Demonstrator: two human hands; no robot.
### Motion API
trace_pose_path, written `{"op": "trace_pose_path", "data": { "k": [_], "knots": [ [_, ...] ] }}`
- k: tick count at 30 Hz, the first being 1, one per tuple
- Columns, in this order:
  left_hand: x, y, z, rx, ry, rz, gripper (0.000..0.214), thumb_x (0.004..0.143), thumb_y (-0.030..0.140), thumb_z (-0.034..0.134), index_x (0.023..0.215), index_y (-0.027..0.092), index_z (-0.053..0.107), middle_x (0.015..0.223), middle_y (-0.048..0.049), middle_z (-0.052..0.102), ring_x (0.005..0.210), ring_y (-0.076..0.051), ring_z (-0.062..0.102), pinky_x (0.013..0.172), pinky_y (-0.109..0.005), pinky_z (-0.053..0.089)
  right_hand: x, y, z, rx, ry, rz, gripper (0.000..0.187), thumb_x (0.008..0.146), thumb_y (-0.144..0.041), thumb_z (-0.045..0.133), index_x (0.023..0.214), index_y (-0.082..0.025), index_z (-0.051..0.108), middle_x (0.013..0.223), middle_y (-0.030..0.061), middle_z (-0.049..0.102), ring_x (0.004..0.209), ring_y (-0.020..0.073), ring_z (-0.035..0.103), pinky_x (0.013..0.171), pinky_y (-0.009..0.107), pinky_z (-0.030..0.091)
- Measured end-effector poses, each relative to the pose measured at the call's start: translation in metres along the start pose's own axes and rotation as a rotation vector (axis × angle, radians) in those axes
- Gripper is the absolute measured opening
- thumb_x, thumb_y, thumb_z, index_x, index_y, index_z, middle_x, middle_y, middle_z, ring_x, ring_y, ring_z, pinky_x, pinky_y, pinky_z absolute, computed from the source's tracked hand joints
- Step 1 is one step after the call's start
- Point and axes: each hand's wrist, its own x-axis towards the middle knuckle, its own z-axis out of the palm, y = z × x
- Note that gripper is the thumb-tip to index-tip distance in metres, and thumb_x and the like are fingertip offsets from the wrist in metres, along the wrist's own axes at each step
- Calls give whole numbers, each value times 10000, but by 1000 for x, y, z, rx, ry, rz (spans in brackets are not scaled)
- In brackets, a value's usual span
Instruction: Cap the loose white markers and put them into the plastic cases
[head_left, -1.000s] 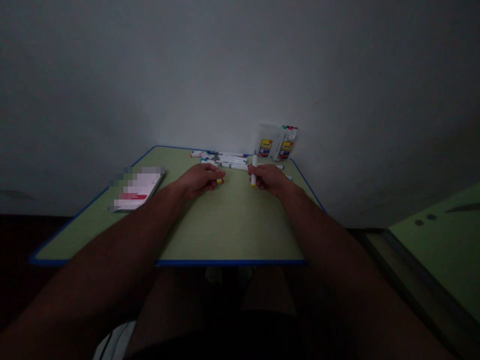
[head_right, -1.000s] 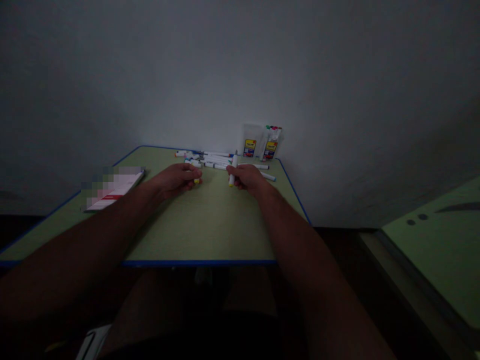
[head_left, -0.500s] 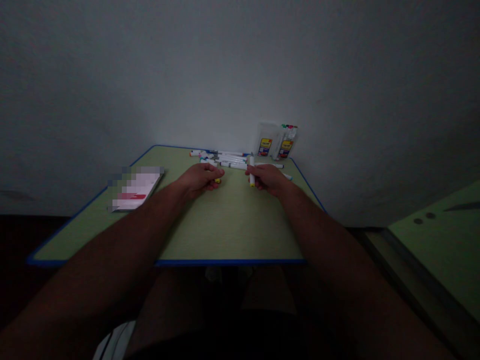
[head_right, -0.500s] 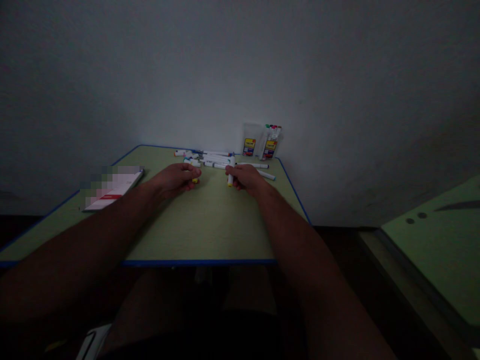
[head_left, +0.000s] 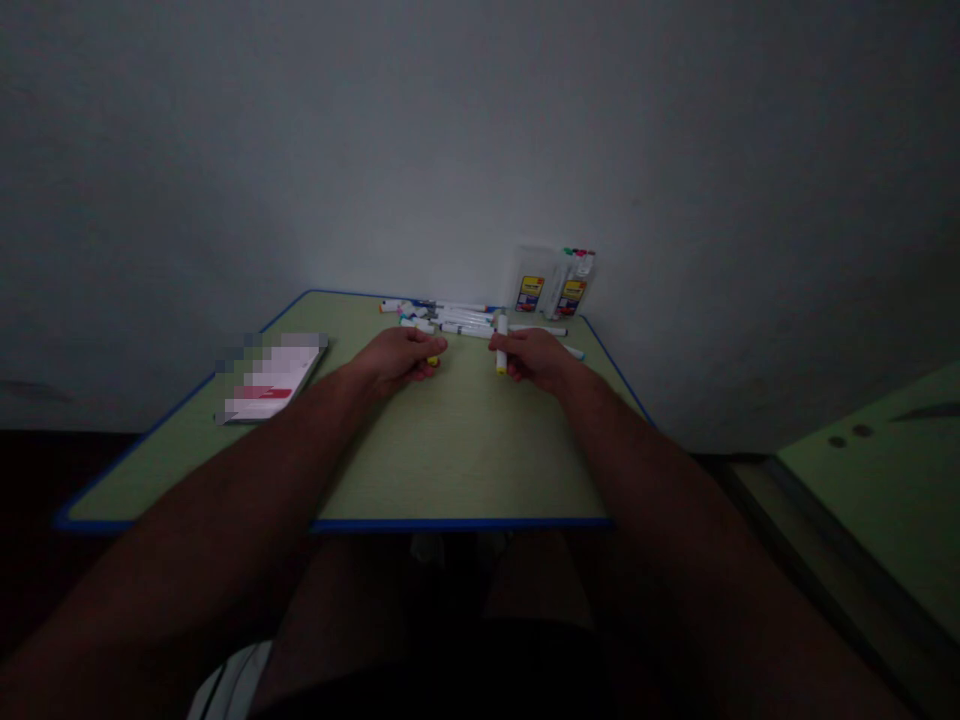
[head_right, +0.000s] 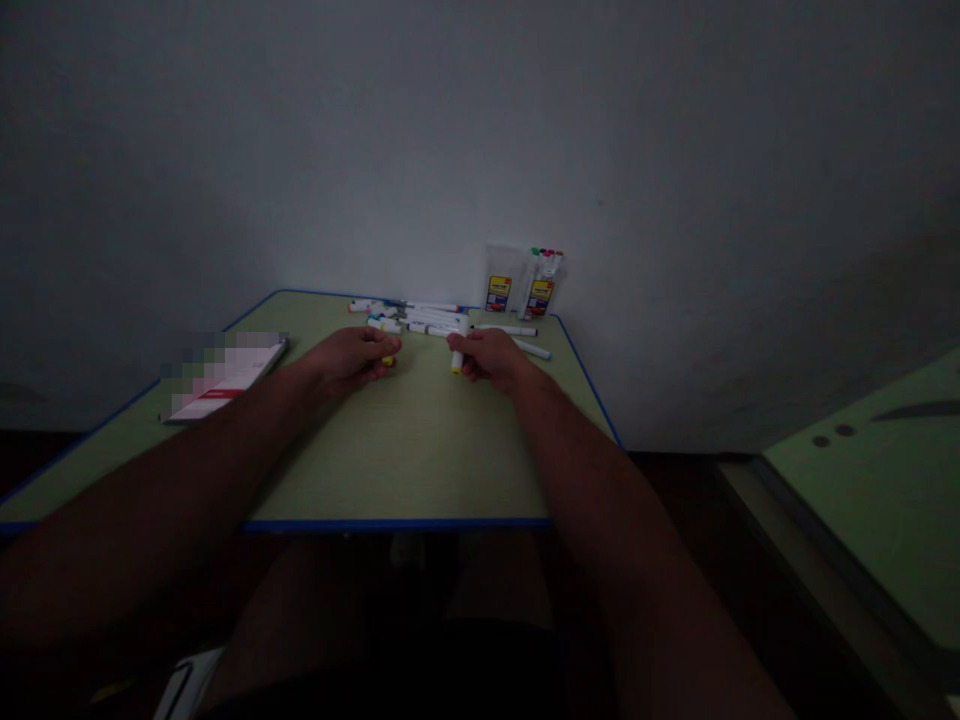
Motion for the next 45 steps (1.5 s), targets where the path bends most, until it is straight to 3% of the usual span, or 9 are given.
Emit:
{"op": "trace_pose_path", "data": {
  "k": [10,15,20,25,37,45],
  "knots": [
    [0,0,-1,-13,-7,-16,175,867,178,717,751,150,589,616,-15,628,459,-77,536,433,-188,400,0,1,0,24,-49,17,180,935,-215,650,777,-130,658,509,-10,596,388,79,496,388,192,402],
    [0,0,-1,-1,-7,-8,175,862,179,723,746,143,597,608,-16,628,448,-73,530,423,-184,384,1,3,-2,-24,-75,-12,186,936,-237,642,791,-124,673,507,-22,575,382,73,470,378,193,361],
    [4,-3,-3,-9,-8,22,140,847,163,723,744,125,635,614,-32,633,436,-72,505,400,-190,339,-2,-2,-2,-66,-15,2,148,930,-229,645,862,-114,708,515,-45,534,406,68,445,392,202,343],
    [9,-6,-9,-17,-4,38,76,785,127,750,747,102,689,656,-42,640,439,-62,474,393,-200,309,-3,-5,-11,-65,22,16,235,984,-258,570,902,-106,730,551,-29,532,440,67,443,414,201,362],
    [22,-12,-23,-60,-7,52,105,708,67,716,701,138,638,638,-31,614,472,-84,470,404,-210,320,1,-1,-24,-68,98,-38,232,927,-194,620,708,-124,646,533,-31,515,433,69,444,412,202,359],
    [15,-9,-15,-61,-38,27,128,738,25,672,671,134,663,645,-36,603,502,-85,477,437,-218,355,-3,-2,-18,-146,-4,-109,235,908,-147,610,684,-111,668,491,-42,490,410,61,405,401,203,332]
  ]
}}
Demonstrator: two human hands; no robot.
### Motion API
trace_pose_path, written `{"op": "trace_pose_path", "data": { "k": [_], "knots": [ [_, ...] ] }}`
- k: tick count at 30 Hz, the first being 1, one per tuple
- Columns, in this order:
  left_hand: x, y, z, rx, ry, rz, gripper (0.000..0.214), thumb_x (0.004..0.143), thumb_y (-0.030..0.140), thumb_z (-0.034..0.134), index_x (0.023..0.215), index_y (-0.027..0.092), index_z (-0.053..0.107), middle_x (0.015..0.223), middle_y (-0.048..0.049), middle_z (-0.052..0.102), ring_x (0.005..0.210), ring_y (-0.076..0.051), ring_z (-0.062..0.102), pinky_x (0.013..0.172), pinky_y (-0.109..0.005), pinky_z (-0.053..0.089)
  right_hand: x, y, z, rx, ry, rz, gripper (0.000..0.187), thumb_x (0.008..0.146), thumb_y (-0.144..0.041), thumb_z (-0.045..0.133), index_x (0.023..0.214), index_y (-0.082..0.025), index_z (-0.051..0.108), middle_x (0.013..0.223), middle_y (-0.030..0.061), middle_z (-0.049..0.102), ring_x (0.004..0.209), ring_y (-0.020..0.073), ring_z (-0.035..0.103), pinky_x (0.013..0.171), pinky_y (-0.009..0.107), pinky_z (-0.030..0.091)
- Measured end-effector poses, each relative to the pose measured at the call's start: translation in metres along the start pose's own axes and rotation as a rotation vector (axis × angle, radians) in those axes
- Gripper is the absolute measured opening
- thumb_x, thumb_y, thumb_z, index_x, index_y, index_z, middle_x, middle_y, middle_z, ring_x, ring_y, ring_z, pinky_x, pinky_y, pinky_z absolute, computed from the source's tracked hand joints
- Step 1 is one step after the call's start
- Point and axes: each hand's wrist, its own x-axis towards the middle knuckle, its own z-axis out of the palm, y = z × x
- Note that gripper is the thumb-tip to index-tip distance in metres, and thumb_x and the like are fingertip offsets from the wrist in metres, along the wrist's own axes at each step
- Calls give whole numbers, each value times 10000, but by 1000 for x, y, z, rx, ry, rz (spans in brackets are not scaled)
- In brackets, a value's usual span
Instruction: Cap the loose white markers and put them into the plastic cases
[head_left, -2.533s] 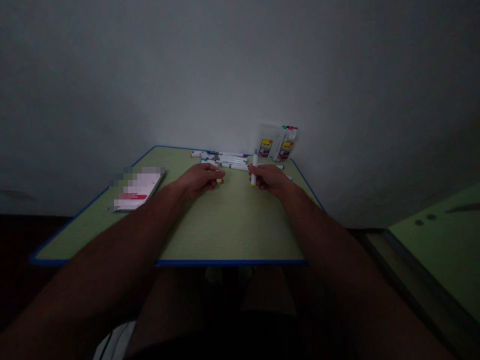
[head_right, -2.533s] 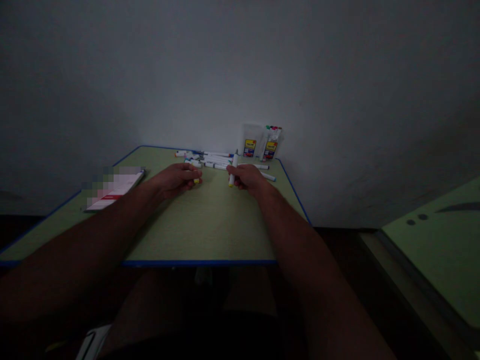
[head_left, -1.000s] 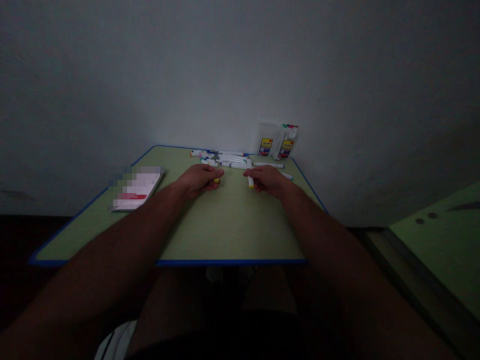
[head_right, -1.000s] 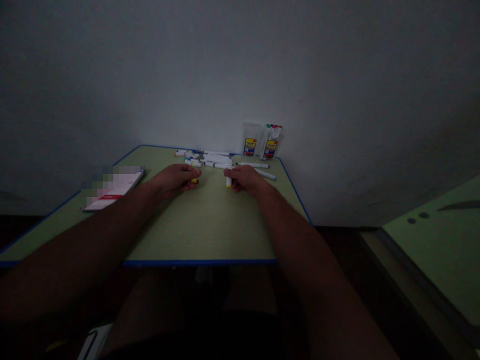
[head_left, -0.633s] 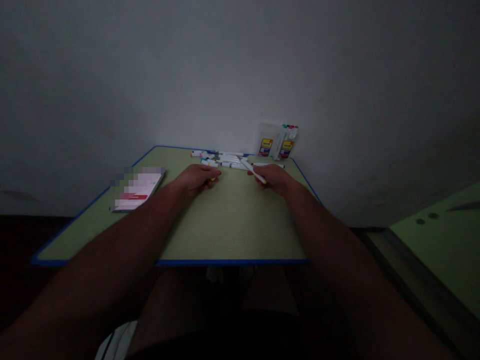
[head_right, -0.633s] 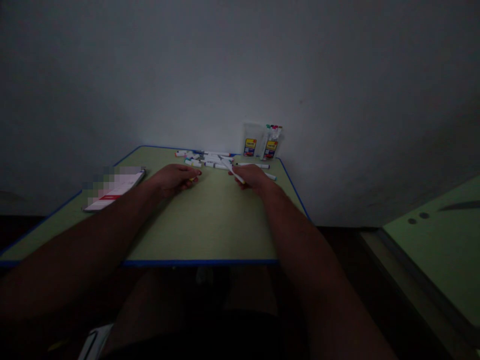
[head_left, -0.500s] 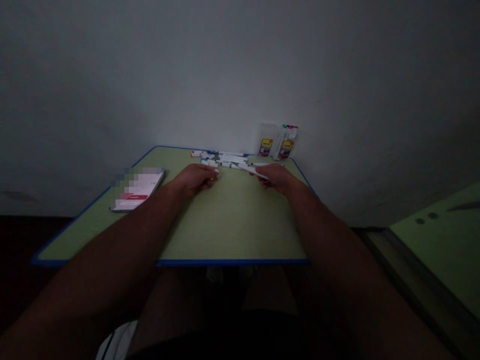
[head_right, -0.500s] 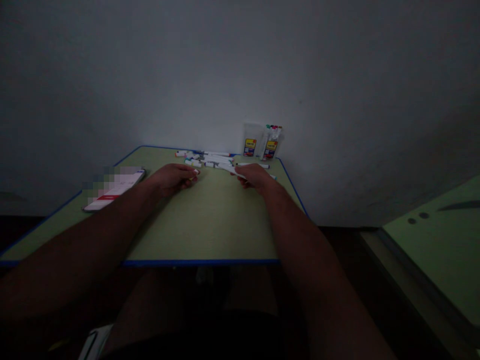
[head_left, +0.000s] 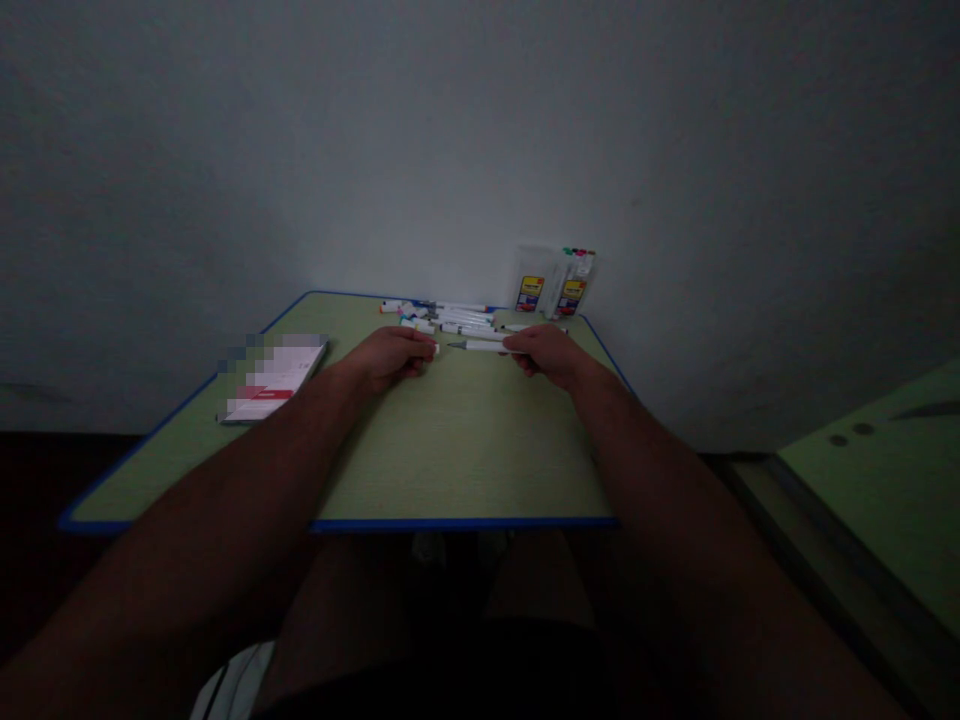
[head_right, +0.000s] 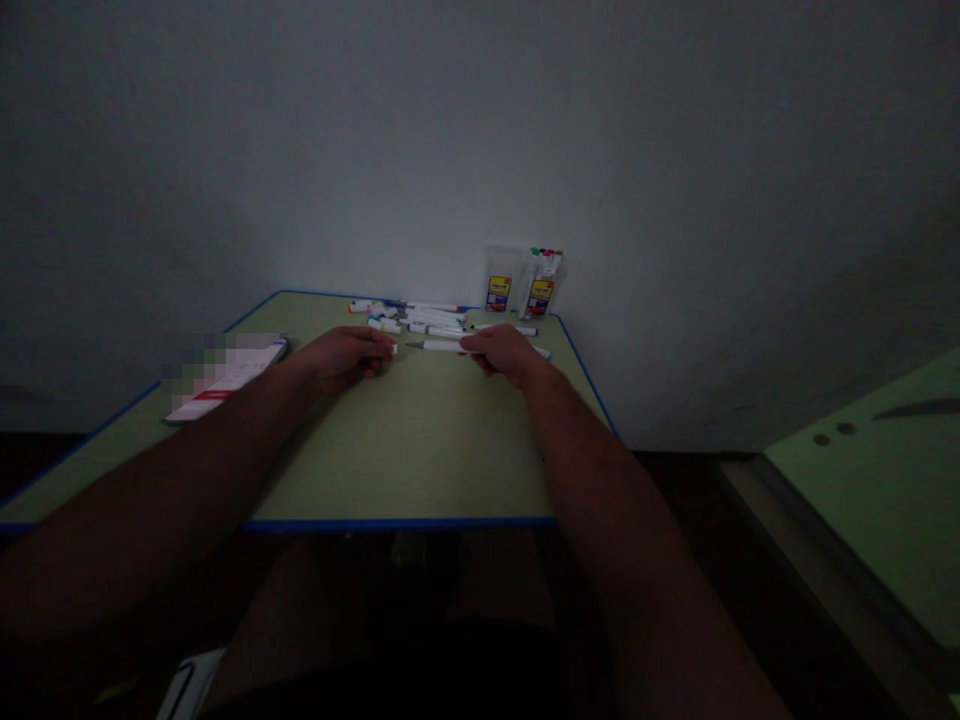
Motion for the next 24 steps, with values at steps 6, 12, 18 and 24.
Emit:
{"op": "trace_pose_path", "data": {
  "k": [6,12,18,24],
  "knots": [
    [-5,3,4,-4,-22,-10,145,740,6,667,670,133,672,627,-30,604,511,-86,488,462,-218,383,-2,-2,4,-27,-26,-10,211,892,-135,623,687,-109,664,505,-40,502,422,64,422,406,207,332],
    [-7,3,8,12,-25,-8,128,721,1,681,703,127,680,616,-17,606,519,-88,506,486,-216,409,0,0,6,-68,-37,-8,215,895,-160,639,686,-116,664,510,-37,513,429,62,420,412,202,346],
    [-7,1,11,28,-68,18,109,688,31,724,684,125,672,593,-13,594,525,-97,517,506,-228,418,2,4,7,-81,-63,-41,247,892,-179,649,651,-128,644,510,-36,519,428,60,432,413,196,356],
    [-7,-2,12,19,-102,51,122,672,63,758,662,127,654,578,-5,586,518,-92,512,506,-223,412,2,5,8,-88,-68,-44,224,885,-197,657,674,-121,670,512,-37,525,426,60,436,415,197,353]
  ]
}}
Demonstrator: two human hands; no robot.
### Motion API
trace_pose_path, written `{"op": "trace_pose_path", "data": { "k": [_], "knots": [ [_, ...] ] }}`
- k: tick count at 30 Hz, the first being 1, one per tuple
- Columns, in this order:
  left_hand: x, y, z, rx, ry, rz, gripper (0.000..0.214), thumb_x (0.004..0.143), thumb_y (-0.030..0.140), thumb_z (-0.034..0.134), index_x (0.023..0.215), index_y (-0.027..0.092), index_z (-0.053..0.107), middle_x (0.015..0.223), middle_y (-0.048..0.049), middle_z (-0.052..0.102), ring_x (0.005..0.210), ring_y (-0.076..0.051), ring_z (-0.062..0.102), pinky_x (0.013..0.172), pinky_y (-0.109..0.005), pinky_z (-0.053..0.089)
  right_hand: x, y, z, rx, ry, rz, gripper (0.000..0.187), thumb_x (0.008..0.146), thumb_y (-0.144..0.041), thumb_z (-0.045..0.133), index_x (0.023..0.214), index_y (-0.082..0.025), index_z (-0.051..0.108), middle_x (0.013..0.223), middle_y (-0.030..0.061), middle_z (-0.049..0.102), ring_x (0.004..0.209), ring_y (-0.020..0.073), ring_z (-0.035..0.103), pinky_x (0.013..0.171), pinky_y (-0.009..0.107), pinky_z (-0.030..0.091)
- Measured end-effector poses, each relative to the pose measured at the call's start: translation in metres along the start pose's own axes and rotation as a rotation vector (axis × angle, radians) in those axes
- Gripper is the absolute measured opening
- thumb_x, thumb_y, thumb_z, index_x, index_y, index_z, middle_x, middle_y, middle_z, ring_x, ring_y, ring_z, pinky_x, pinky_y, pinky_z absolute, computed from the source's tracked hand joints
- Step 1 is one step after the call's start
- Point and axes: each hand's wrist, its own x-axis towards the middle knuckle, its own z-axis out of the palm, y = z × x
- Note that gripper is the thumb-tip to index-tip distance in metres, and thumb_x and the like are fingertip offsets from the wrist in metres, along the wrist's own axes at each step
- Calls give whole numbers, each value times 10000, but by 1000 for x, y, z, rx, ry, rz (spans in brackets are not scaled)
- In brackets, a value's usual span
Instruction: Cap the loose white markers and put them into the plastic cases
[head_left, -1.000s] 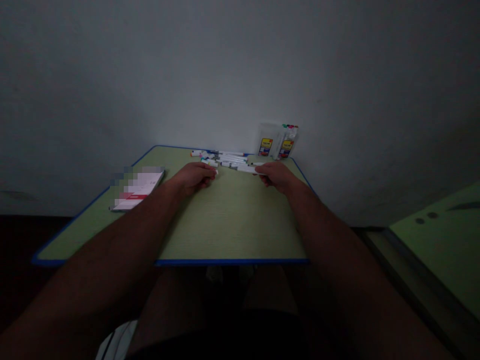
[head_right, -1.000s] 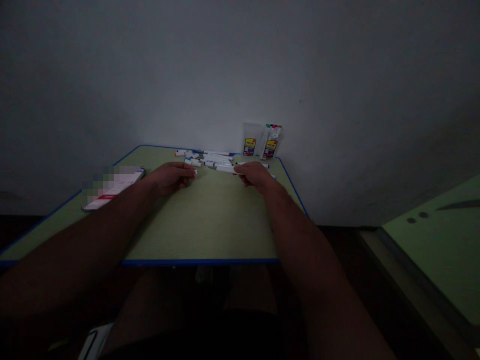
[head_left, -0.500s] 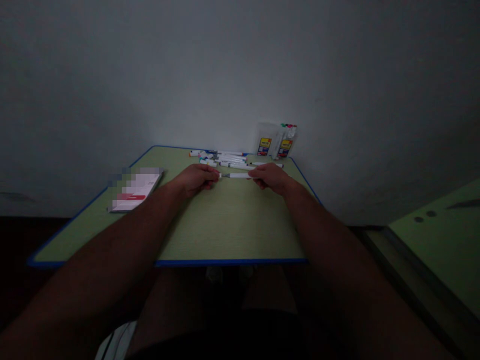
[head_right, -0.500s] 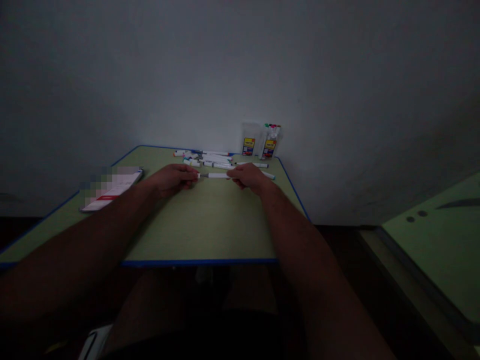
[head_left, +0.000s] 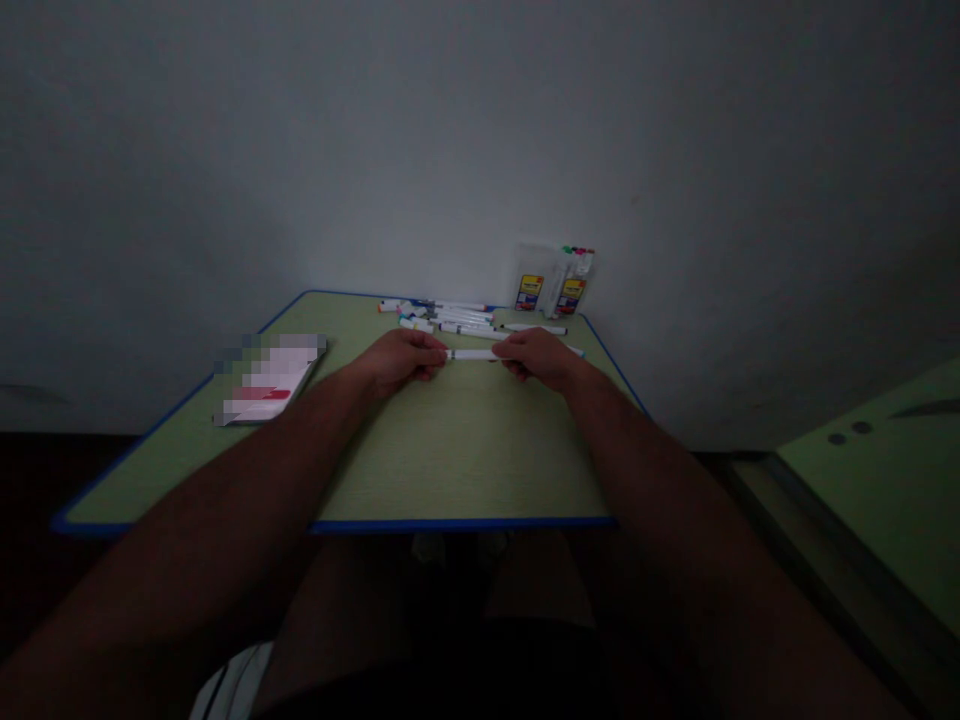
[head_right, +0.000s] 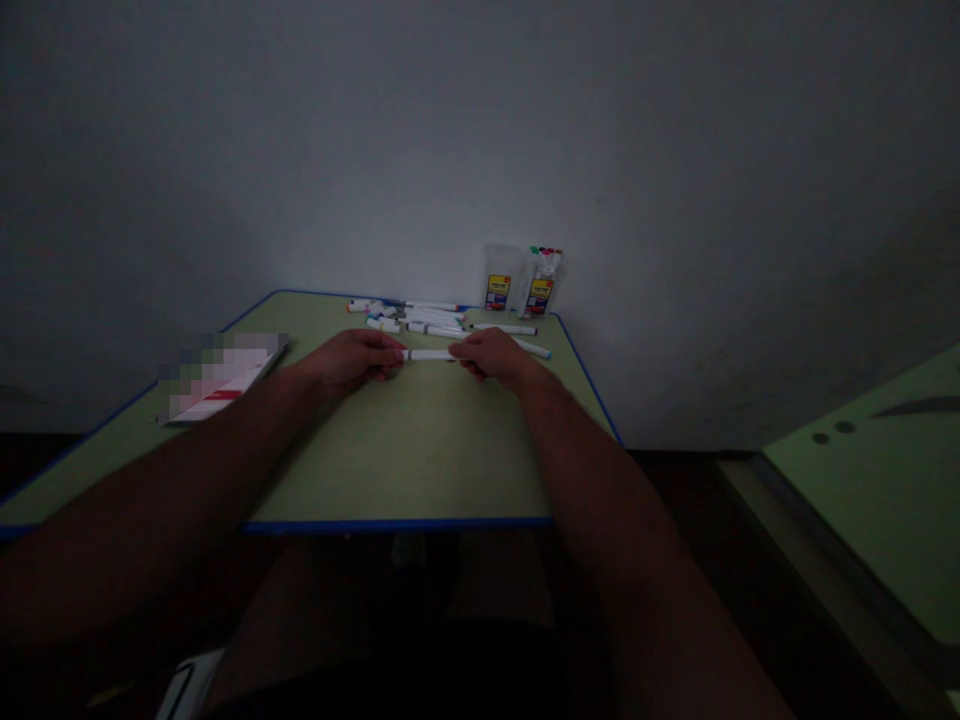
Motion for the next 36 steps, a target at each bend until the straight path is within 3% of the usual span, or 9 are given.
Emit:
{"op": "trace_pose_path", "data": {
  "k": [11,21,29,36],
  "knots": [
    [-3,2,5,59,38,32,114,672,25,708,630,125,671,553,-10,596,463,-82,489,462,-219,365,-1,-1,1,-22,-8,-5,255,883,-198,658,639,-126,650,521,-15,563,431,64,465,423,199,350],
    [1,-3,11,130,166,53,90,616,86,742,626,148,678,515,-7,569,455,-96,439,454,-245,298,1,-6,11,-44,81,22,287,866,-195,678,591,-134,624,476,-27,512,387,40,340,402,211,225],
    [-1,-1,16,211,221,70,75,598,126,755,635,150,695,505,6,551,447,-95,391,455,-258,258,-1,-10,11,41,81,58,267,852,-143,676,594,-132,607,473,-29,523,372,31,341,373,194,213],
    [1,-4,17,213,234,63,83,581,118,758,627,150,697,547,-9,591,487,-106,433,478,-254,301,1,-8,10,40,81,56,277,846,-132,681,583,-134,594,474,-26,519,373,31,350,373,192,216]
  ]
}}
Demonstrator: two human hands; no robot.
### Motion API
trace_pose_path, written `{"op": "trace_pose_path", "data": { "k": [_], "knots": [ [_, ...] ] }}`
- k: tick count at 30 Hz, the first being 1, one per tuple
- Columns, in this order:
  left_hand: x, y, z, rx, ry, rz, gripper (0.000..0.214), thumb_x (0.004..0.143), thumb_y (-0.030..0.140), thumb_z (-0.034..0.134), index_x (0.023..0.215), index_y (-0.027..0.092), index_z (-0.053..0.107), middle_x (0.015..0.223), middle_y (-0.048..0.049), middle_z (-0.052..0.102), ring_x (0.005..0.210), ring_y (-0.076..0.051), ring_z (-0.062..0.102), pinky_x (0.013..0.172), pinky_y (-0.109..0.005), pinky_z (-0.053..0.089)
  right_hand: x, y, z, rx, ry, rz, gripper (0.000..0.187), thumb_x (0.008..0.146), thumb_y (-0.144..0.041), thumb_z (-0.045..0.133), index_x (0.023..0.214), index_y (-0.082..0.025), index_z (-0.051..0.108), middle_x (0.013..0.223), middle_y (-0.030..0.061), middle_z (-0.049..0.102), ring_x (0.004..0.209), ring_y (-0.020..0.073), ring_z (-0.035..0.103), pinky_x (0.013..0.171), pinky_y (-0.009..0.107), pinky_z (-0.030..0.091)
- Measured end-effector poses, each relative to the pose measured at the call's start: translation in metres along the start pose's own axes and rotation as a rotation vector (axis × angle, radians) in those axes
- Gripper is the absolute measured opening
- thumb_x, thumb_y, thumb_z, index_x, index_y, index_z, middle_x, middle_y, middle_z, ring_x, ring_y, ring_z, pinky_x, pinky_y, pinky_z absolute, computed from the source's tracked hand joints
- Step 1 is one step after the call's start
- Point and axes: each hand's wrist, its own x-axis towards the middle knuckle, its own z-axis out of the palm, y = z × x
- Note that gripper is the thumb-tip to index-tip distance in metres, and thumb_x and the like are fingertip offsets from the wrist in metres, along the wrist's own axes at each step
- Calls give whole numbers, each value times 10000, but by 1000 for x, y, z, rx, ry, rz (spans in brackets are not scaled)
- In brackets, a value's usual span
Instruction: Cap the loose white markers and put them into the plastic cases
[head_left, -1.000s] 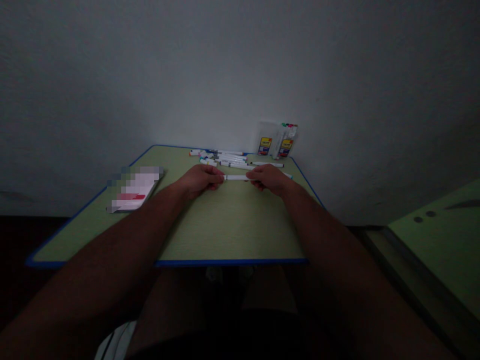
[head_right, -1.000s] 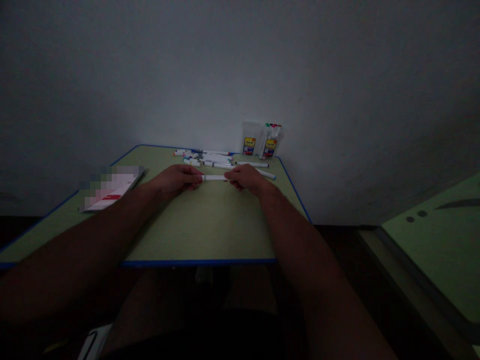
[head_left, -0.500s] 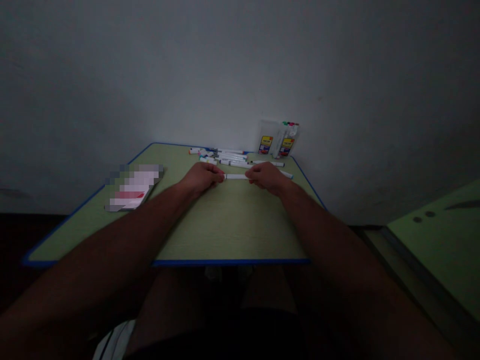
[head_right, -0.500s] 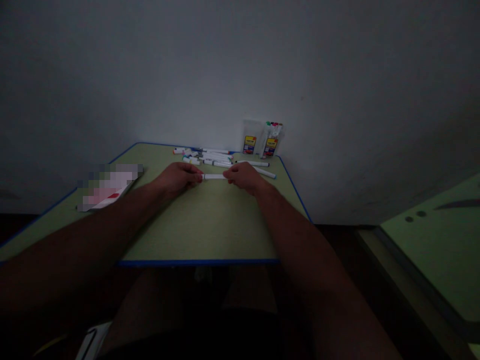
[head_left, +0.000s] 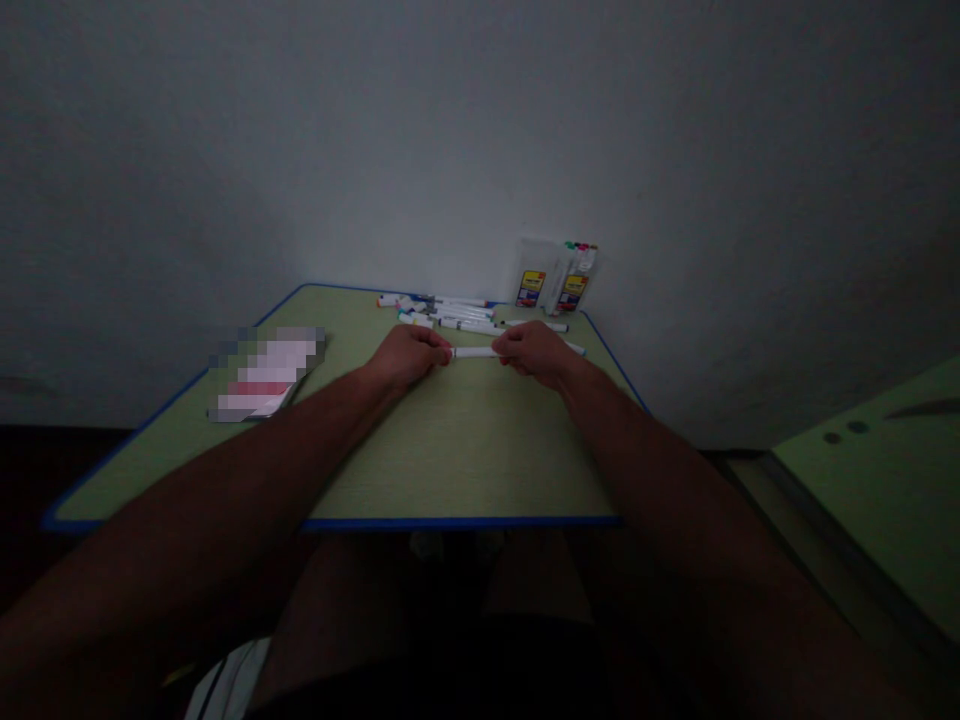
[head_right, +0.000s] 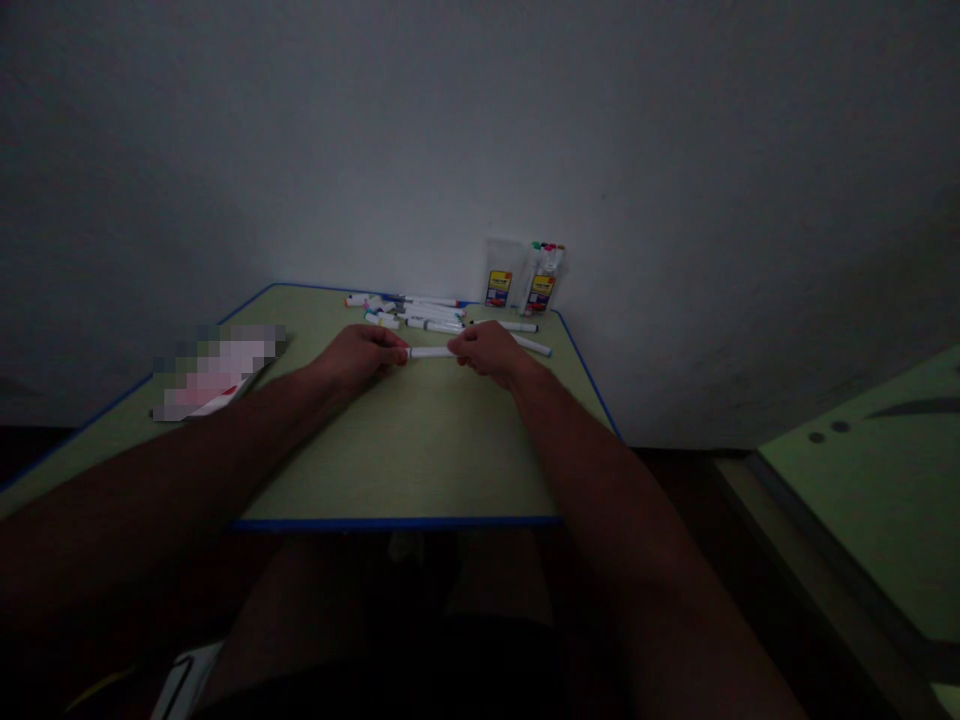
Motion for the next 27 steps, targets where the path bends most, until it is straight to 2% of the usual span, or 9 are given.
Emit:
{"op": "trace_pose_path", "data": {
  "k": [11,17,19,21,23,27],
  "knots": [
    [-2,4,0,-49,19,18,84,578,102,736,608,155,678,504,11,548,470,-98,388,469,-254,270,-1,-2,3,26,-8,-3,295,853,-148,683,580,-149,572,493,-23,524,387,35,331,381,198,217],
    [2,0,-8,-121,-35,13,64,657,134,715,687,153,662,567,11,580,459,-86,408,461,-239,295,-2,0,6,-162,76,-165,301,871,-310,670,631,-130,653,523,-7,561,431,46,418,426,181,299],
    [5,-3,-13,-115,-41,31,59,686,141,706,693,158,649,564,17,564,455,-84,411,458,-234,302,-5,-3,7,-191,100,-223,245,843,-336,697,716,-126,708,536,-10,578,462,56,458,457,177,334],
    [7,-5,-17,-86,-38,50,58,710,138,695,716,163,643,528,33,527,441,-85,407,445,-230,287,-9,-7,9,-165,101,-274,171,796,-282,733,872,-131,751,590,-12,620,494,61,488,481,176,357],
    [8,-7,-19,-59,-33,54,59,729,131,682,759,163,643,510,43,512,430,-88,409,436,-229,278,-12,-11,11,-112,77,-311,235,767,-215,738,988,-137,754,660,-9,660,523,62,508,494,176,372],
    [11,-9,-21,-54,-45,64,91,740,113,666,820,153,648,538,39,534,442,-90,436,448,-226,317,-14,-13,15,-46,32,-355,237,773,-202,723,996,-125,748,685,-3,669,539,63,516,488,178,377]
  ]
}}
